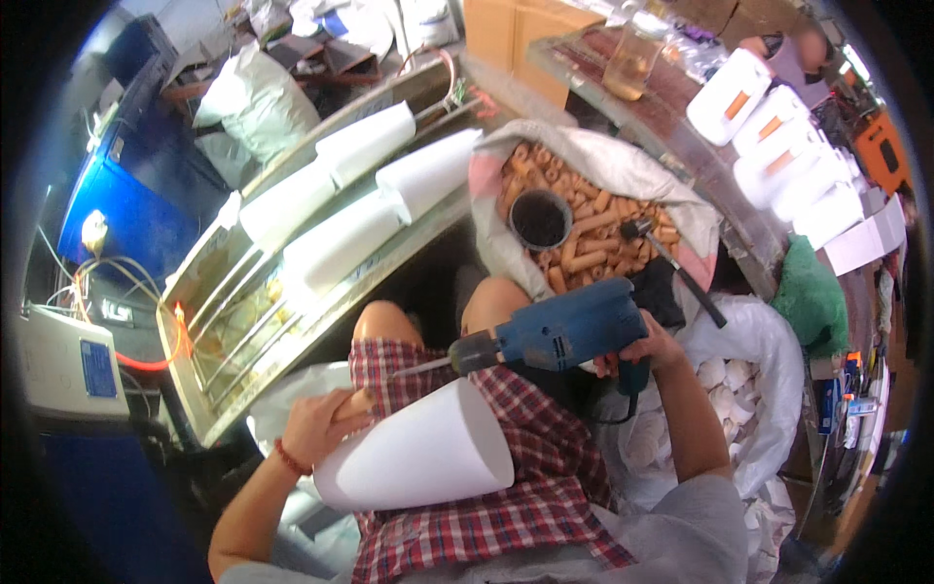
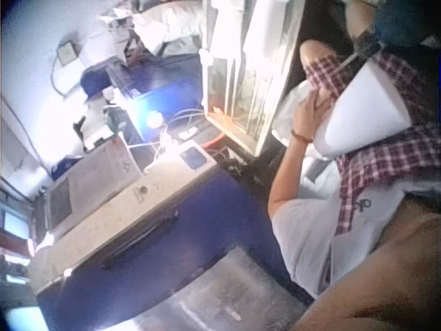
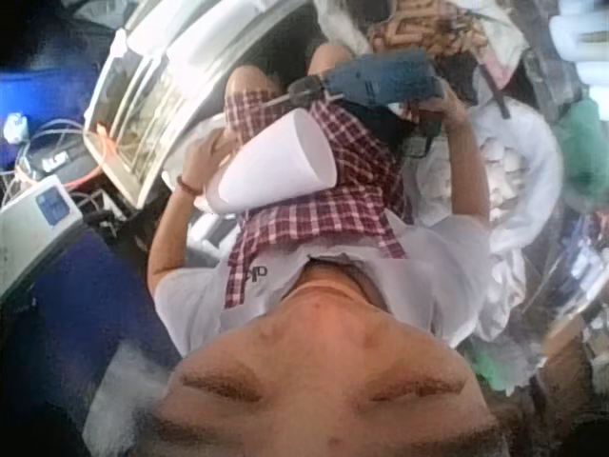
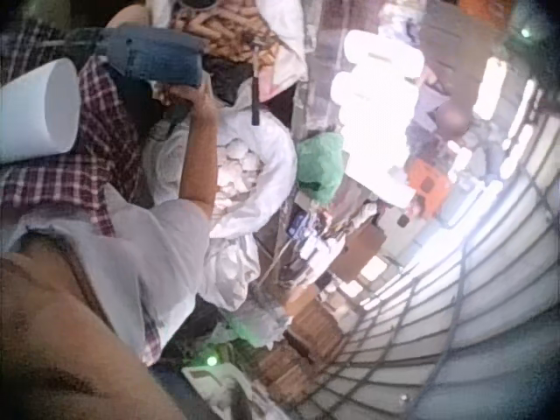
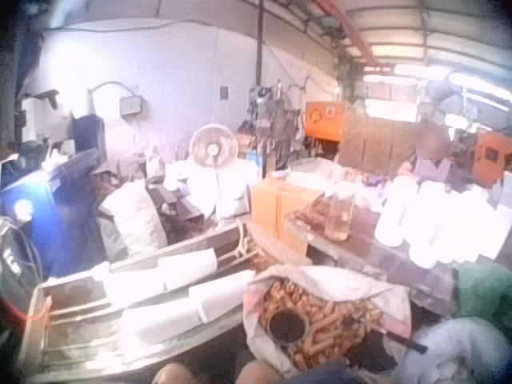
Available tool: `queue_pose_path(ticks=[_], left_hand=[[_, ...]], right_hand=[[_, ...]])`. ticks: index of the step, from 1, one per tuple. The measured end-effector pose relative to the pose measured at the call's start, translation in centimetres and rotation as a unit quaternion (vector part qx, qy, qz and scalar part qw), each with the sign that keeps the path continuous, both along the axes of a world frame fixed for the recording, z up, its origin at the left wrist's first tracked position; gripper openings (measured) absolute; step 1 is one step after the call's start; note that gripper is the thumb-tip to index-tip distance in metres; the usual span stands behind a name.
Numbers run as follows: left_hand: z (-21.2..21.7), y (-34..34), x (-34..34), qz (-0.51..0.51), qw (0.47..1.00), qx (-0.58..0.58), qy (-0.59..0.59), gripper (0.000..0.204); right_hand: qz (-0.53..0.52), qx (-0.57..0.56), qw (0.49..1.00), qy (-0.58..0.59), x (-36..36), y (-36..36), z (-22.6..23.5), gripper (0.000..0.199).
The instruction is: The person wipes white plastic cones with a black cloth, takes small wooden inserts from a bag, and drills them into the side of each cone using a power drill.
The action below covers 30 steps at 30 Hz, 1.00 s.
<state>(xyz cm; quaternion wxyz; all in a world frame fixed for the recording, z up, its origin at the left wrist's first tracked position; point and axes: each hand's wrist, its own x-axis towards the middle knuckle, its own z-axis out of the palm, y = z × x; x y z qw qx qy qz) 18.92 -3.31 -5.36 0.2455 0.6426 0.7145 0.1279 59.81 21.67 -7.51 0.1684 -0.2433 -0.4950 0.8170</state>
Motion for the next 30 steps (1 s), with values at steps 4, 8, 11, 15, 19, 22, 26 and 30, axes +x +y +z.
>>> queue_pose_path(ticks=[4, 8, 11, 15, 19, 22, 26, 30], left_hand=[[1.6, 0.0, 2.5, 0.079, 0.995, 0.039, 0.041, 0.04], [3.7, 1.5, 4.5, -0.017, 0.994, -0.107, -0.018, 0.043], [5.8, 2.7, 4.4, -0.061, 0.985, -0.142, -0.07, 0.04], [5.6, 3.2, 4.1, -0.061, 0.992, -0.099, -0.05, 0.041], [6.4, 3.8, 4.7, -0.035, 0.998, -0.047, -0.039, 0.037], [5.2, 2.1, 3.2, -0.012, 0.999, 0.022, -0.048, 0.04], [2.8, 0.0, 2.9, 0.03, 0.976, 0.148, -0.16, 0.061], [2.5, -1.3, 3.2, 0.069, 0.95, 0.149, -0.266, 0.082]], right_hand=[[-0.177, 0.018, 0.984, 0.014, 1.2, 0.8, -0.8, 0.037], [-0.372, -0.066, 0.926, -0.009, -0.8, 5.1, -2.2, 0.033], [-0.386, -0.091, 0.914, 0.084, -3.5, 10.8, -3.4, 0.032], [-0.423, -0.118, 0.895, 0.081, -6.3, 16.6, -6.7, 0.034], [-0.471, -0.07, 0.879, -0.014, -3.7, 17.7, -8.9, 0.031], [-0.456, 0.061, 0.872, -0.164, -3.3, 13.4, -3.3, 0.04], [-0.162, 0.304, 0.909, -0.237, -9.6, 6.5, 4.4, 0.045], [0.166, 0.525, 0.828, -0.105, -18.4, -4.6, 7.2, 0.06]])
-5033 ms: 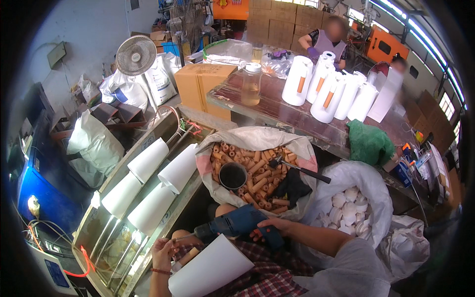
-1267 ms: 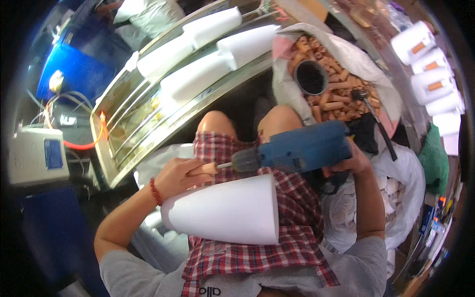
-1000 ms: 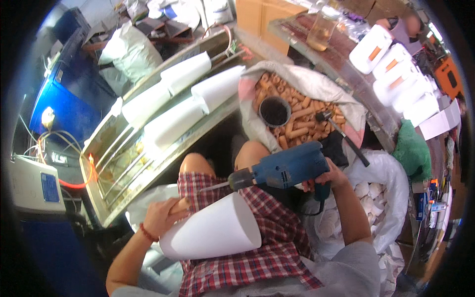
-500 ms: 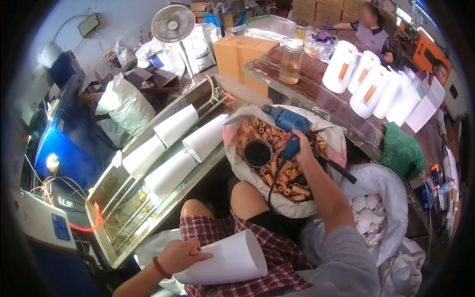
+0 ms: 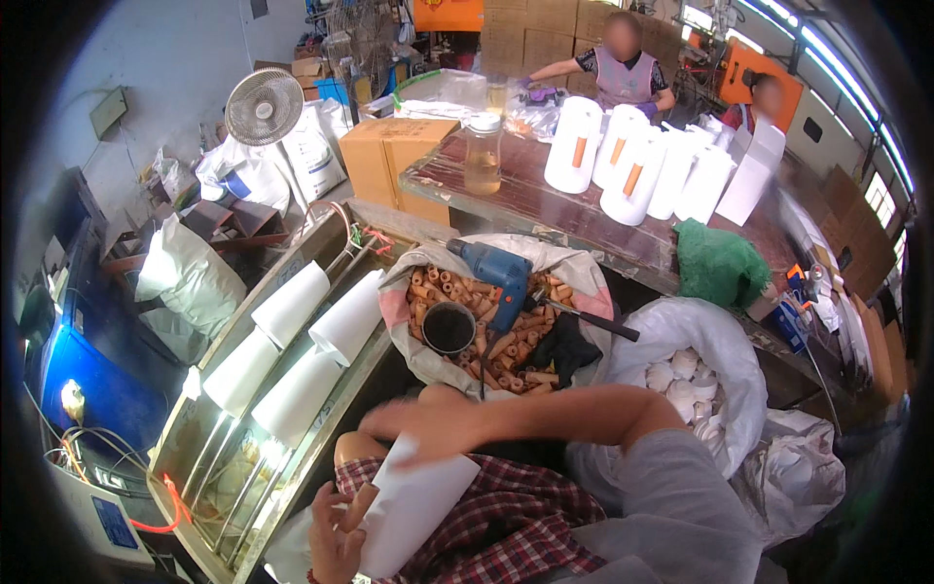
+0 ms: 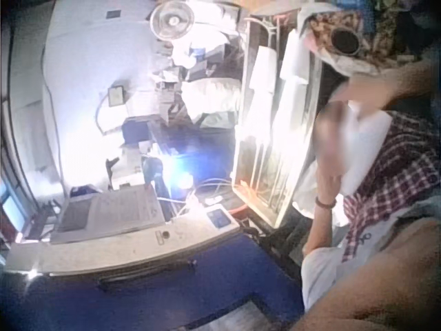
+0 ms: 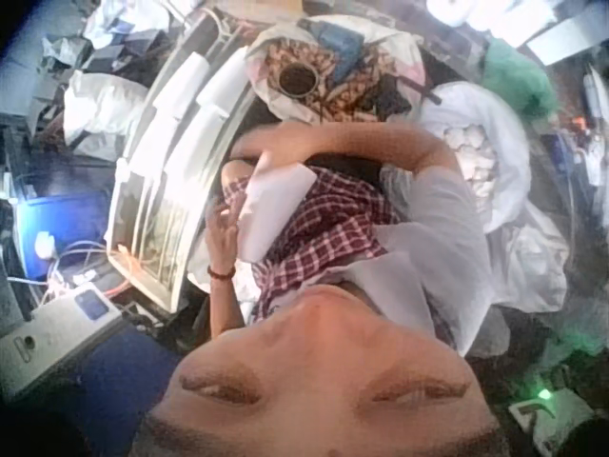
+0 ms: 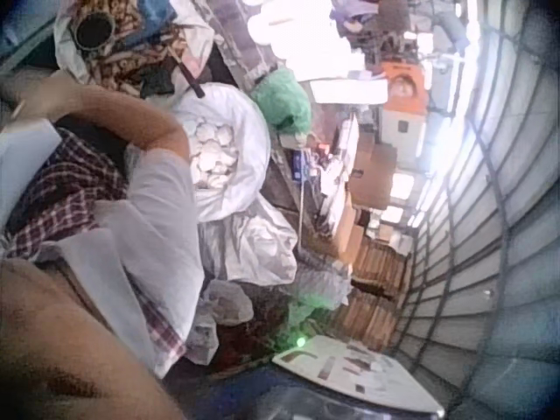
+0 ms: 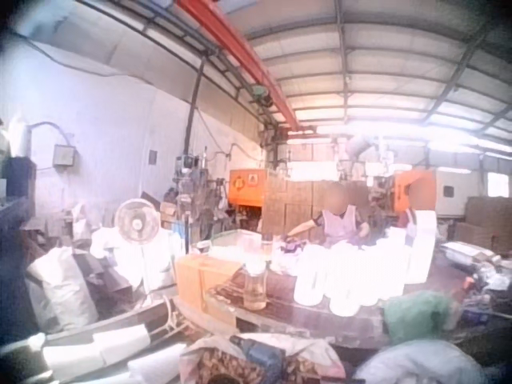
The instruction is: The person wipes white plastic cones with a black cloth, takes small wooden inserts from a bag, and drills them into the side of each cone using a power drill.
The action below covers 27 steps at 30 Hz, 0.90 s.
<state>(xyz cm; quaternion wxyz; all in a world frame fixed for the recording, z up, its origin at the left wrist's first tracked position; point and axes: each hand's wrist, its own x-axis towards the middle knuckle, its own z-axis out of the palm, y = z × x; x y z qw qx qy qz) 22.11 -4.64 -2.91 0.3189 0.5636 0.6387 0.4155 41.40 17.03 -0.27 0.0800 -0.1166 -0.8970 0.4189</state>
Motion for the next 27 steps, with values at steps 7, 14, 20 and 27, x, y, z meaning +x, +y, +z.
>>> queue_pose_path(ticks=[7, 14, 20, 27], left_hand=[[-3.3, -1.9, -2.9, 0.195, 0.951, 0.237, -0.025, 0.059], [-1.7, -4.3, -6.1, 0.294, 0.922, 0.188, -0.169, 0.05], [-1.4, -1.6, -4.5, 0.296, 0.916, 0.1, -0.251, 0.034], [-1.0, 3.8, -3.0, 0.228, 0.95, 0.061, -0.207, 0.027]], right_hand=[[0.248, 0.306, 0.913, 0.106, -8.2, -8.9, -3.6, 0.027], [0.006, 0.182, 0.983, -0.018, -0.6, 0.7, 4.1, 0.029], [-0.33, -0.045, 0.943, 0.022, 11.9, 8.3, 9.3, 0.025], [-0.678, 0.316, 0.663, 0.017, 26.7, 15.3, 9.1, 0.047]])
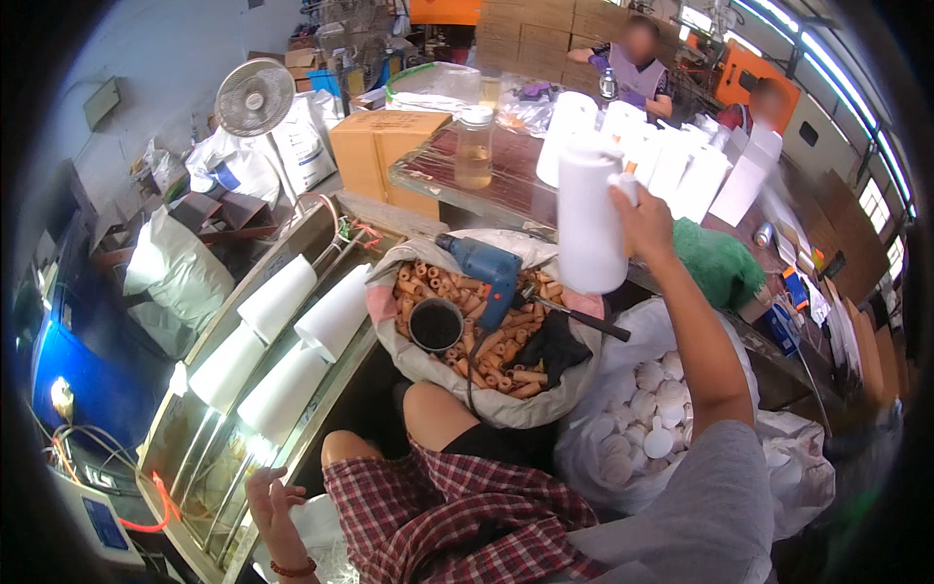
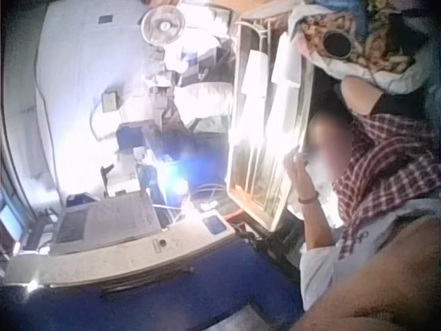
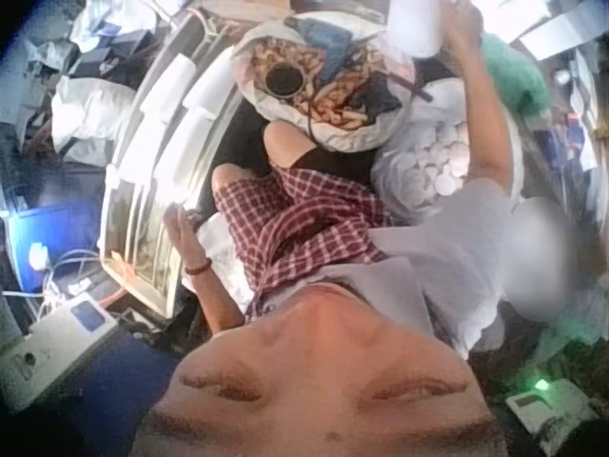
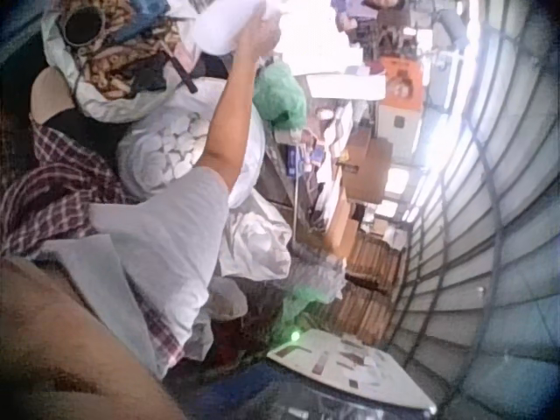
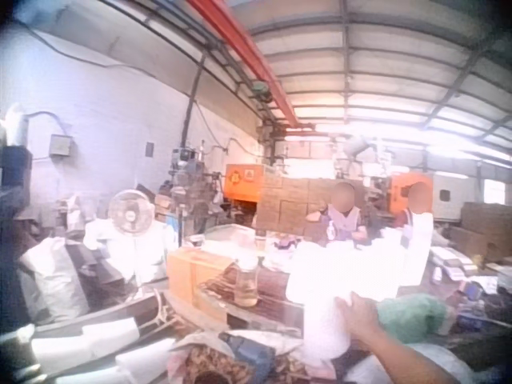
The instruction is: The person wipes white plastic cones with a black cloth, takes small wooden inserts from a bag, and drills them into the side of each cone using a power drill.
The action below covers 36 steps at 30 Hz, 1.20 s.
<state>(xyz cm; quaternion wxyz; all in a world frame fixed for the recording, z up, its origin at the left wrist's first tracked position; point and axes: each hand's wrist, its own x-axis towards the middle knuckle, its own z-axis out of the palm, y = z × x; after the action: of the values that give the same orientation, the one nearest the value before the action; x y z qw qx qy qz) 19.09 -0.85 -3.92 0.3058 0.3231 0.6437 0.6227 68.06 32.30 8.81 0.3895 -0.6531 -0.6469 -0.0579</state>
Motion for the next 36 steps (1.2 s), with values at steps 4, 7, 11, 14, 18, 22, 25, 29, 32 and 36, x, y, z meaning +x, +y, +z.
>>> queue_pose_path(ticks=[4, 7, 11, 14, 18, 22, 25, 29, 32, 36], left_hand=[[-0.7, 2.5, 0.3, -0.01, 1.0, -0.029, -0.007, 0.026], [-1.8, 3.2, -0.3, -0.026, 0.997, -0.068, -0.012, 0.028], [-3.6, 4.3, -1.9, -0.033, 0.992, -0.125, -0.004, 0.032], [-6.7, 3.8, -5.1, -0.014, 0.985, -0.174, 0.007, 0.034], [-11.1, 1.0, -10.4, 0.062, 0.972, -0.226, 0.017, 0.035], [-17.2, -6.9, -18.5, 0.146, 0.944, -0.268, 0.128, 0.031], [-14.2, -13.0, -17.5, 0.225, 0.879, -0.396, 0.145, 0.031], [-19.7, -19.9, -20.7, 0.226, 0.843, -0.427, 0.238, 0.037], [-18.5, -26.8, -17.0, 0.278, 0.764, -0.509, 0.283, 0.043], [-23.9, -37.8, -14.5, 0.318, 0.639, -0.681, 0.163, 0.049]], right_hand=[[-0.046, 0.027, 0.998, 0.042, 7.1, 4.9, -2.9, 0.045], [-0.008, -0.033, 0.991, 0.129, 8.1, 6.3, -4.2, 0.042], [-0.008, -0.029, 0.99, 0.138, 10.0, 9.1, -4.9, 0.038], [-0.018, -0.039, 0.988, 0.151, 11.6, 11.7, -4.5, 0.04], [-0.107, -0.043, 0.991, 0.063, 14.4, 16.8, -4.9, 0.043], [-0.222, -0.065, 0.973, 0.007, 16.1, 23.2, -5.6, 0.041], [-0.184, -0.119, 0.958, -0.183, 16.6, 29.4, -8.9, 0.033], [-0.051, -0.084, 0.868, -0.487, 29.1, 34.5, -11.0, 0.02], [0.092, -0.238, 0.96, 0.114, 29.7, 32.8, -13.8, 0.031], [0.047, -0.285, 0.952, 0.106, 27.1, 25.8, -14.5, 0.041]])
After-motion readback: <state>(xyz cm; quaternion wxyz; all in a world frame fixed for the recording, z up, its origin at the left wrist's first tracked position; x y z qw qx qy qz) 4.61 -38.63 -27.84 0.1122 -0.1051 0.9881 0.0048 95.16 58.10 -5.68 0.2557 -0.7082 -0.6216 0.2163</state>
